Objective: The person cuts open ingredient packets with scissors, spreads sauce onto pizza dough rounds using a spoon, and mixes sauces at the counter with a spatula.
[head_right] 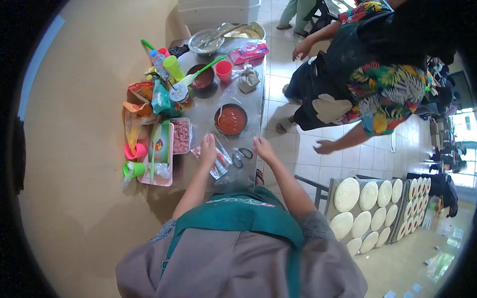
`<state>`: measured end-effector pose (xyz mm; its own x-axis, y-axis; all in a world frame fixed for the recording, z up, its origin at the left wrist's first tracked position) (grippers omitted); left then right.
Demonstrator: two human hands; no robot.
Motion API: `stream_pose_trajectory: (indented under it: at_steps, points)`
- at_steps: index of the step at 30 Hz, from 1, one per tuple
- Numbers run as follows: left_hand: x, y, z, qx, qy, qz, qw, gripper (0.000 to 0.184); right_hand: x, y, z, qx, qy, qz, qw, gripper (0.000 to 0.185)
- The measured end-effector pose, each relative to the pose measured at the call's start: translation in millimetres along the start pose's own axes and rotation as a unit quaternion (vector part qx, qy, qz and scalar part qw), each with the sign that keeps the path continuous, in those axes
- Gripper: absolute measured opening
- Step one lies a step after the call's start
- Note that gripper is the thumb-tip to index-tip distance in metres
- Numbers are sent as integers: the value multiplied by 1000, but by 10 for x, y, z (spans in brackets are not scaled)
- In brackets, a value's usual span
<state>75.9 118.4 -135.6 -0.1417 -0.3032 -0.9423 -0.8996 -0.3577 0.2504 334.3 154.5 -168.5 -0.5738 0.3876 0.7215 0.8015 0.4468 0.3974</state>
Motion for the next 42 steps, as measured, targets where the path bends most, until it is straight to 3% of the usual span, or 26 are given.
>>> stream_pose_trajectory:
  at_steps: [2,5,6,9,11,13,15,17,18,21,22,26,29,30,42]
  points:
    - [370,-165,438,9,101,-139,985,80,112,-40,421,-26,7,75,997,37]
    - [397,-304,797,29,153,-257,954,99,351,-79,721,-9,-7,190,982,36]
    - [442,-345,894,38,143,-242,959,105,430,-98,739,11,1,185,983,35]
    - [10,-296,824,155,236,-321,904,108,520,-168,773,38,26,160,986,31]
    - [292,-285,964,150,249,-326,900,105,498,-174,840,4,48,132,990,28]
    - [522,-326,1069,148,255,-333,896,103,328,-262,1084,-72,104,13,992,26]
    - [578,-367,1057,127,212,-324,913,98,426,-237,1073,-134,90,-91,983,26]
    - [357,-342,969,154,232,-326,903,86,479,-271,1051,-184,66,-136,971,24]
    - [347,-317,953,151,239,-317,905,78,521,-268,995,-199,58,-139,968,23]
    - [27,-209,709,149,219,-334,905,63,707,-135,653,-120,46,-61,990,24]
    - [-95,-188,631,145,210,-344,904,62,772,-76,508,-137,48,-44,988,24]
    - [-347,-178,391,290,222,-411,836,70,923,106,63,-160,52,-13,986,26]
    - [-595,-284,158,356,215,-434,799,74,708,162,-77,-227,104,-127,960,23]
    - [-622,-332,109,378,219,-432,789,72,968,448,-586,-181,46,-45,981,23]
    - [-1151,-1692,-1326,514,327,-364,704,68,-100,1785,-2162,-156,-6,40,987,23]
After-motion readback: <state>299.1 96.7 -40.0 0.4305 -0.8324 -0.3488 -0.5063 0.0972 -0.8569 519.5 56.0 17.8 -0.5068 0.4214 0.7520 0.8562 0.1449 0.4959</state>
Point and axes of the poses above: each hand's wrist, its own z-axis towards the middle knuckle, its own y-axis out of the back of the hand, x = y × z, the point moved 3 cm from there along z, towards the middle knuckle, and after that the axes turned 13 degrees about -z, right-handed, at the moved point
